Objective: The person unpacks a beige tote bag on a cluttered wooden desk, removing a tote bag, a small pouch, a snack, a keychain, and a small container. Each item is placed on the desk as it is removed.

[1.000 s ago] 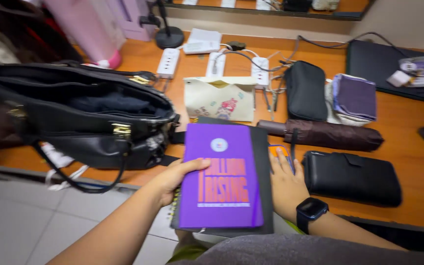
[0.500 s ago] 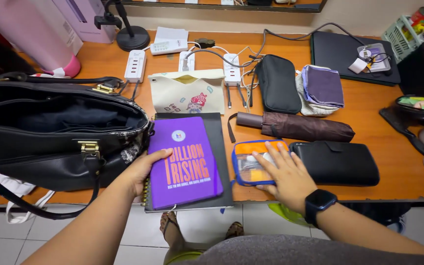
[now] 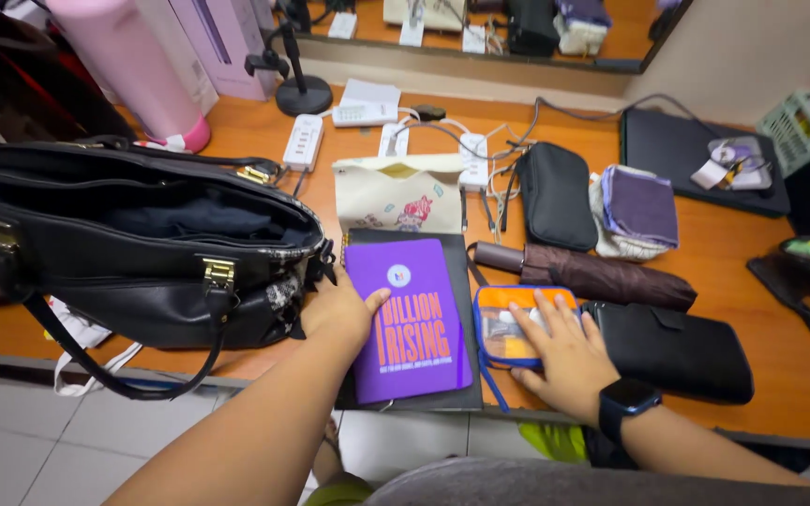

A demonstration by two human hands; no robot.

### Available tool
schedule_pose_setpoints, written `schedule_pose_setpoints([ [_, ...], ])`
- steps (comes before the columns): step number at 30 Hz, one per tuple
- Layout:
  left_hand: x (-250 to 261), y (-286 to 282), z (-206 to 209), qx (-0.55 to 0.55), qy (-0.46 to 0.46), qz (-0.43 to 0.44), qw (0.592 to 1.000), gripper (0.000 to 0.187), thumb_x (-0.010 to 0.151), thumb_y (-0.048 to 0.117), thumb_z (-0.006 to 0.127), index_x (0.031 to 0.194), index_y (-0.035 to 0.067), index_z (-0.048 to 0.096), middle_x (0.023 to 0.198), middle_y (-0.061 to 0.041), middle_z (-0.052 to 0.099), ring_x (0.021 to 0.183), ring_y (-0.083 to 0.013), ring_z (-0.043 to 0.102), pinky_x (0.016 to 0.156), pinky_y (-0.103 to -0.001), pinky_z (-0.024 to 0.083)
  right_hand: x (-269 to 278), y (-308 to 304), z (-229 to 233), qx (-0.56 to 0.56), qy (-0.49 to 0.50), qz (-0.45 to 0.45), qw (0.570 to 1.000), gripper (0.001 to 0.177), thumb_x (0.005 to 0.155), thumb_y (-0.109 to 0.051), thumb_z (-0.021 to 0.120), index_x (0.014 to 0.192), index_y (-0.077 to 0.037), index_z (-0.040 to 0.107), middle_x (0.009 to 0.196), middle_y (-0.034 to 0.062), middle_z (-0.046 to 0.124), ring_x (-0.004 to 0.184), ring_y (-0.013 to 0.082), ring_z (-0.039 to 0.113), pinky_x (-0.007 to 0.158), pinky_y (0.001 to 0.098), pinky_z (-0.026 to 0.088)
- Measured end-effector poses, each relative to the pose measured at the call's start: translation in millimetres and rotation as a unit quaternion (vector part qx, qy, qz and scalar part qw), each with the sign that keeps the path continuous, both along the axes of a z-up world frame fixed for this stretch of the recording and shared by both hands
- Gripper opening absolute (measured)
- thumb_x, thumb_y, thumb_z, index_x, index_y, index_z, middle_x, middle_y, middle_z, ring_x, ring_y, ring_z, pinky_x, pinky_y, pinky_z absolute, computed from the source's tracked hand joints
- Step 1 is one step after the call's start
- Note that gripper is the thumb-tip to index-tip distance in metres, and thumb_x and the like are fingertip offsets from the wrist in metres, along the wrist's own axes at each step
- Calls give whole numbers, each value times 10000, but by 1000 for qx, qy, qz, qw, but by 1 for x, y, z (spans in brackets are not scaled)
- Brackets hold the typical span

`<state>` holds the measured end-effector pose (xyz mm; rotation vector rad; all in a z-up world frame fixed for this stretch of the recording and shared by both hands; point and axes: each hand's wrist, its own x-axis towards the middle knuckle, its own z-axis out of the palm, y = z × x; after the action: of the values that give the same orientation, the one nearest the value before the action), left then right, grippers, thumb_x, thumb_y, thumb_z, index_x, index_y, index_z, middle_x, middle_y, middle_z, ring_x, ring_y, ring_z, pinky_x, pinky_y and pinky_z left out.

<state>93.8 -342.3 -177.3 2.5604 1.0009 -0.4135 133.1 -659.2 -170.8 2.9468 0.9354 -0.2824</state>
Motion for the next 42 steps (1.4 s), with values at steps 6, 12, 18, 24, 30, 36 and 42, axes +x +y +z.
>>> schedule_pose_setpoints([
  [6, -5, 7, 72, -14, -19, -129, 991, 936, 895, 613, 652, 1618, 179, 247, 1365, -170, 613, 1204, -330, 628, 963, -451, 532, -10, 29, 19, 36, -2, -29, 999, 897, 705, -309, 762, 1533, -310, 418, 1645, 130, 268, 1486, 348, 257, 1190, 544, 195],
  [12, -81, 107, 160, -99, -295, -188, 931, 503, 760, 418, 749, 1219, 219, 700, 998, -29, 777, 883, -234, 755, 863, -395, 584, -17, 121, 75, 438, -25, 24, 898, 437, 834, -122, 658, 1272, -121, 657, 1282, 129, 694, 1235, 267, 651, 1074, 374, 488],
  [18, -133, 257, 187, 193, -296, -368, 860, 629, 525, 404, 918, 1098, 191, 770, 999, -84, 734, 1037, -354, 633, 1010, -752, 218, -20, 310, 134, 456, 73, -71, 884, 435, 812, -245, 751, 1225, -118, 693, 1073, 117, 736, 1003, 261, 720, 890, 384, 574],
  [24, -167, 287, 162, 28, -254, -452, 854, 222, 725, 180, 805, 940, 198, 754, 927, -2, 732, 989, -256, 648, 1093, -646, 260, -1, 440, 130, 239, -222, 85, 941, 633, 642, -362, 844, 1235, -159, 751, 1012, 151, 750, 919, 390, 706, 782, 555, 524],
  [30, -215, 295, 152, -25, -373, -476, 796, 141, 743, 95, 758, 860, 168, 733, 849, 14, 712, 1037, -249, 638, 1192, -638, 256, 55, 433, 145, 209, -130, 3, 969, 344, 818, -336, 810, 1126, -182, 795, 1000, 170, 755, 939, 379, 718, 854, 488, 562],
  [36, -196, 294, 154, -11, -464, -399, 790, 198, 786, 131, 754, 981, 159, 765, 888, 4, 695, 976, -243, 615, 1134, -645, 280, -21, 442, 179, 238, 60, 21, 969, 416, 800, -427, 788, 1079, -119, 776, 936, 125, 771, 889, 279, 768, 826, 418, 586],
  [42, -96, 369, 157, -27, -533, -249, 808, 146, 872, 241, 755, 957, 125, 780, 938, -84, 742, 921, -289, 688, 855, -457, 511, -77, 425, 172, 270, 134, 171, 938, 977, 716, -558, 862, 1460, -77, 451, 1373, 174, 606, 1275, 296, 588, 1050, 453, 445],
])
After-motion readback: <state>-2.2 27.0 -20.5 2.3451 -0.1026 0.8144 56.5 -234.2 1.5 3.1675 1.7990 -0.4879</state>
